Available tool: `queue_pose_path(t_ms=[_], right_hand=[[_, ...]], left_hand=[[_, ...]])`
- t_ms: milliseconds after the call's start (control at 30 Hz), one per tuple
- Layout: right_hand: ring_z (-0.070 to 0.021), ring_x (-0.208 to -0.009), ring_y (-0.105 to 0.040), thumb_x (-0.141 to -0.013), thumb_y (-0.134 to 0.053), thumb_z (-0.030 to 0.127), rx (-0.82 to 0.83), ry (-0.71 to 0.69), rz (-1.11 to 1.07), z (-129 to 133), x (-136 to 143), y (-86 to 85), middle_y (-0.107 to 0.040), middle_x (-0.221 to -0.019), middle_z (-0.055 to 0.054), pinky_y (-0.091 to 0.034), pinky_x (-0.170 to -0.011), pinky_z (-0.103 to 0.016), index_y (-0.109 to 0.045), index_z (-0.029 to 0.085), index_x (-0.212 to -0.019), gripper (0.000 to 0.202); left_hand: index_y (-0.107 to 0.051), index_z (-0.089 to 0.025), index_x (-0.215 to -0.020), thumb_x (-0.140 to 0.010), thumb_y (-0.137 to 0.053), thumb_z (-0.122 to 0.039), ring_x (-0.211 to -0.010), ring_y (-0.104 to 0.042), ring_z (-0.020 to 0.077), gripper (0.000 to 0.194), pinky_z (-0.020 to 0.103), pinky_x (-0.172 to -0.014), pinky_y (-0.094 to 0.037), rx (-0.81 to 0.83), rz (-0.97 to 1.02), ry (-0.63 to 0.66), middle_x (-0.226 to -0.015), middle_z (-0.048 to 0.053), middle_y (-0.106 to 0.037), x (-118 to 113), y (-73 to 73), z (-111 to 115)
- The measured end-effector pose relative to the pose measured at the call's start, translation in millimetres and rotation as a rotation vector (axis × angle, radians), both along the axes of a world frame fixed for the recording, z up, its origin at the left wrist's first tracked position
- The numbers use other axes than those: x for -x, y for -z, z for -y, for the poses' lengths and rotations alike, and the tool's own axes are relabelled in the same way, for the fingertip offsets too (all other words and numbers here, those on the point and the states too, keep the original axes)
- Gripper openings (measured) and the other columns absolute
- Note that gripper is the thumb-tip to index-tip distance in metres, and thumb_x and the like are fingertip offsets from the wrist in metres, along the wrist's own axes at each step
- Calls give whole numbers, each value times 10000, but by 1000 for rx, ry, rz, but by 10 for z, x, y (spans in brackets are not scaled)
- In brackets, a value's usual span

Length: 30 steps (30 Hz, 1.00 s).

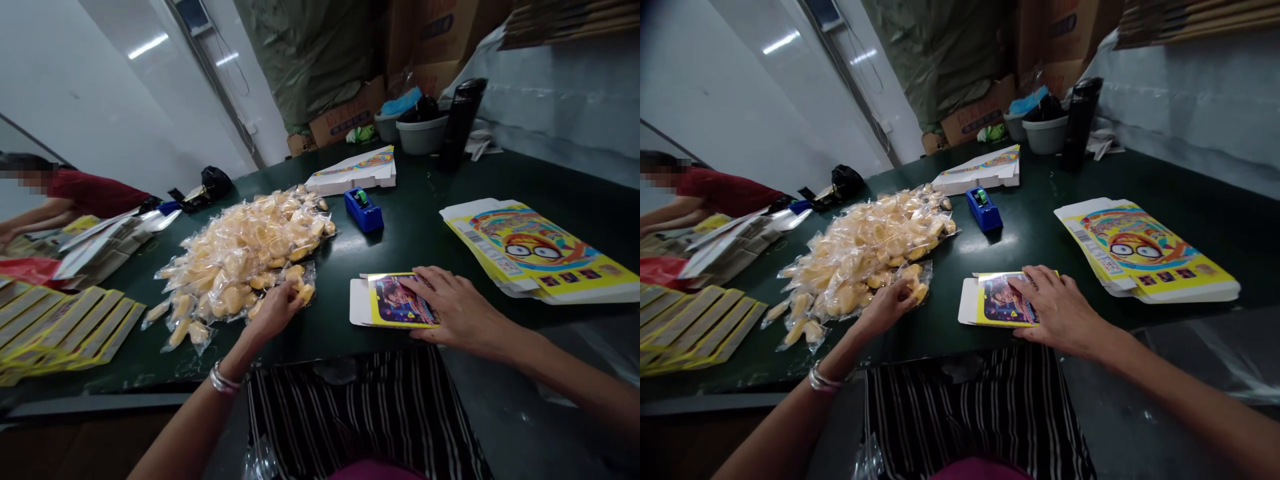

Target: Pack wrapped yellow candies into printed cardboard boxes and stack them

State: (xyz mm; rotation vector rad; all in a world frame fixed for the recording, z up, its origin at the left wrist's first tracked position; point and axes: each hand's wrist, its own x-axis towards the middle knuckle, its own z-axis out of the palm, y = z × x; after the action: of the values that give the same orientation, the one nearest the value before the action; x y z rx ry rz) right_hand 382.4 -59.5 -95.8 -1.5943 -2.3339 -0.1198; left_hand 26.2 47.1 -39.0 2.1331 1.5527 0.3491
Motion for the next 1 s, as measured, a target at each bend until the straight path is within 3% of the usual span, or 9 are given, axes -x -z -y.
queue_pose_path(t_ms=[100,233,367,533,667,767,833,900,1000], right_hand=[[-445,-1253,-468,-688,-766,523,7,0,-18,-9,15,-31,-500,-1391,-223,-475,-876,-581,-500,186,-1366,802],[-425,-1242,-479,-692,-764,512,29,-11,-44,-16,26,-103,-515,-1374,-202,-475,-879,-571,-502,214,-1353,771],[-410,-1229,-481,-673,-786,503,16,-4,-46,-1,33,-158,-524,-1359,-183,-470,-883,-555,-497,240,-1347,779],[-420,-1249,-460,-648,-807,486,51,11,-49,15,51,-182,-501,-1373,-213,-451,-911,-567,-509,186,-1350,820],[-425,-1255,-455,-638,-811,474,32,31,-62,22,42,-167,-497,-1380,-221,-435,-931,-575,-504,175,-1359,839],[-422,-1266,-451,-650,-799,480,34,47,-77,32,28,-158,-492,-1392,-223,-430,-942,-579,-487,176,-1373,844],[-423,-1280,-440,-651,-800,493,52,43,-77,37,25,-162,-485,-1405,-225,-426,-948,-582,-491,178,-1371,844],[-422,-1288,-435,-644,-808,500,70,38,-77,39,29,-171,-486,-1408,-226,-423,-953,-578,-503,175,-1362,844],[-420,-1285,-437,-625,-822,503,56,35,-84,41,37,-180,-496,-1400,-228,-409,-962,-575,-518,170,-1350,854]], left_hand=[[-666,-174,-823,-793,-573,-265,-639,-526,159,133,268,-640,-379,-56,-32,12,-649,-17,-605,-42,-30,118],[-662,-177,-824,-848,-511,-302,-701,-574,187,198,298,-698,-419,-112,-2,13,-743,18,-662,-170,-132,232],[-668,-204,-902,-852,-538,-278,-819,-595,212,159,338,-798,-445,-108,58,107,-905,45,-697,-509,-155,334],[-606,-197,-637,-784,-585,-126,-856,-577,244,165,407,-907,-438,25,103,305,-726,53,-623,-950,-58,363],[-661,-177,-828,-812,-589,-154,-849,-637,224,78,380,-847,-503,165,202,376,-821,62,-699,-1155,-1,369],[-611,-166,-1165,-848,-579,-210,-903,-687,218,322,353,-812,-542,351,342,430,-986,89,-745,-1140,-4,415],[-593,-181,-1218,-850,-592,-249,-1031,-666,230,374,372,-905,-521,344,422,359,-1107,98,-730,-1041,-8,439],[-620,-184,-1181,-837,-600,-282,-1065,-641,237,358,387,-947,-498,210,444,183,-1172,96,-704,-924,5,438],[-623,-156,-1186,-816,-576,-292,-940,-646,234,398,383,-829,-533,209,424,74,-1164,102,-694,-848,38,399]])
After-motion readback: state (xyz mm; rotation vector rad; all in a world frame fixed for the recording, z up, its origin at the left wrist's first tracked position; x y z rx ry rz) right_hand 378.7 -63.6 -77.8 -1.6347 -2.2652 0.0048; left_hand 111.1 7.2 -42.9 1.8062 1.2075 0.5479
